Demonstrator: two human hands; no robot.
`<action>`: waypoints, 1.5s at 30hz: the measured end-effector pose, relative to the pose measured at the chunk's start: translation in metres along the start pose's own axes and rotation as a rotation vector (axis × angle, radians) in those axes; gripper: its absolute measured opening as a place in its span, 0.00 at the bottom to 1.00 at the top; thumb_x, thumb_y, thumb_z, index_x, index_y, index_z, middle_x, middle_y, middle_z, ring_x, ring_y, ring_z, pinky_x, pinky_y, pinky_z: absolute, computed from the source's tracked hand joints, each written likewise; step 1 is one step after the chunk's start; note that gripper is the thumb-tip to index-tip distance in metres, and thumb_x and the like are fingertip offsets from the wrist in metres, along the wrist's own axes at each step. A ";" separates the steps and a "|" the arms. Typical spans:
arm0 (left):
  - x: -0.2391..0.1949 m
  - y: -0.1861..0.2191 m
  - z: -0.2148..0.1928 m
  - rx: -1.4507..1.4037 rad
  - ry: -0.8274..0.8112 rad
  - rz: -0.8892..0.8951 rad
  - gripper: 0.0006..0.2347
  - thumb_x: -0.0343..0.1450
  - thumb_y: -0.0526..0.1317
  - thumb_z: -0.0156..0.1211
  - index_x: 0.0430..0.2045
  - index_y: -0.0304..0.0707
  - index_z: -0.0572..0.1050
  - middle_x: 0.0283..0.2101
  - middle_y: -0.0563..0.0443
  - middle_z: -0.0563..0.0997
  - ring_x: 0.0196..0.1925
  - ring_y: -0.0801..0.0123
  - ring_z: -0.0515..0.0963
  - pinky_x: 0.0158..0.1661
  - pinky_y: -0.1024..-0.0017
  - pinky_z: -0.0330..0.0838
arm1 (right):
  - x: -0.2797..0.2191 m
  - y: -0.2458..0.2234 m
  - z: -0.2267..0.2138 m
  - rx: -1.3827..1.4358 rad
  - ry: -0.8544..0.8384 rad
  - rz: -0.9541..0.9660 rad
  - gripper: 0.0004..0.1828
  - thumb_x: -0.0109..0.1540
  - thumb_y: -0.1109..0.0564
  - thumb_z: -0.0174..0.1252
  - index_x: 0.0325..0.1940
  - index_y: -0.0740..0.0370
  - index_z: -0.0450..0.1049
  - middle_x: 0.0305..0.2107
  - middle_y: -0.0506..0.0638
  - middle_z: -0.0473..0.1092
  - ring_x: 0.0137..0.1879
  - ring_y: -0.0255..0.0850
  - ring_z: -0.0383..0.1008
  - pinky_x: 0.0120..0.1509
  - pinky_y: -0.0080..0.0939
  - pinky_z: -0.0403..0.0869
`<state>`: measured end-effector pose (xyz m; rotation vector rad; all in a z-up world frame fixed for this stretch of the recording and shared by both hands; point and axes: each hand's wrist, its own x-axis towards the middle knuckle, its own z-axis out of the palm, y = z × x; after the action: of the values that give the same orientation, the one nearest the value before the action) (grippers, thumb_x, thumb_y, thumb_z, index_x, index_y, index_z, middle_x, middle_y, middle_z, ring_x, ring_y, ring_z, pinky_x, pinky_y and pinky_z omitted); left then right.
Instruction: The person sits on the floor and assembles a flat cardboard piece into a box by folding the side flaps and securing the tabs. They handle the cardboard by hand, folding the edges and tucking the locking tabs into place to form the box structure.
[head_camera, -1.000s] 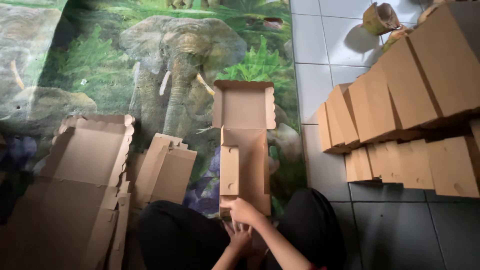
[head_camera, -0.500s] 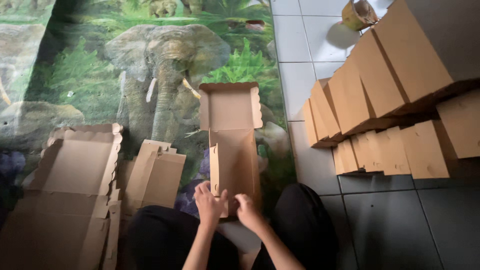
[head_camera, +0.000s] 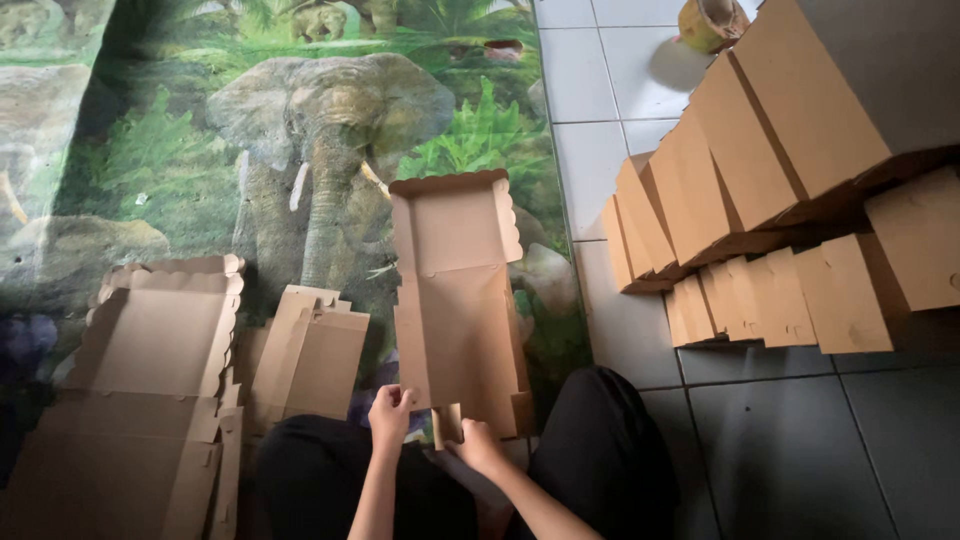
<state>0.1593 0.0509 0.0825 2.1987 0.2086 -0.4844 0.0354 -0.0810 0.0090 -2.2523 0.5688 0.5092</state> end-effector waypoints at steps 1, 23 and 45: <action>-0.007 0.008 -0.005 -0.099 -0.038 -0.051 0.11 0.63 0.43 0.59 0.34 0.37 0.74 0.35 0.48 0.81 0.38 0.67 0.80 0.40 0.69 0.70 | 0.003 0.001 0.002 -0.013 -0.014 0.020 0.21 0.52 0.42 0.64 0.34 0.61 0.71 0.32 0.63 0.72 0.41 0.61 0.72 0.38 0.57 0.68; -0.010 -0.005 0.013 -0.683 -0.330 0.169 0.04 0.67 0.36 0.62 0.26 0.36 0.74 0.25 0.55 0.77 0.28 0.80 0.73 0.32 0.80 0.68 | -0.009 -0.103 -0.102 0.271 0.467 -0.183 0.19 0.58 0.43 0.56 0.19 0.56 0.70 0.15 0.48 0.72 0.23 0.42 0.72 0.32 0.44 0.65; -0.003 -0.012 0.023 -0.491 -0.413 0.103 0.08 0.66 0.40 0.63 0.19 0.42 0.70 0.21 0.60 0.70 0.24 0.81 0.66 0.28 0.80 0.60 | -0.013 -0.076 -0.088 0.355 0.404 -0.239 0.03 0.52 0.61 0.57 0.25 0.55 0.73 0.24 0.43 0.72 0.29 0.34 0.72 0.37 0.34 0.71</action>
<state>0.1463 0.0404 0.0627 1.5855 -0.0117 -0.7301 0.0820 -0.0953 0.1152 -2.0451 0.5288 -0.1644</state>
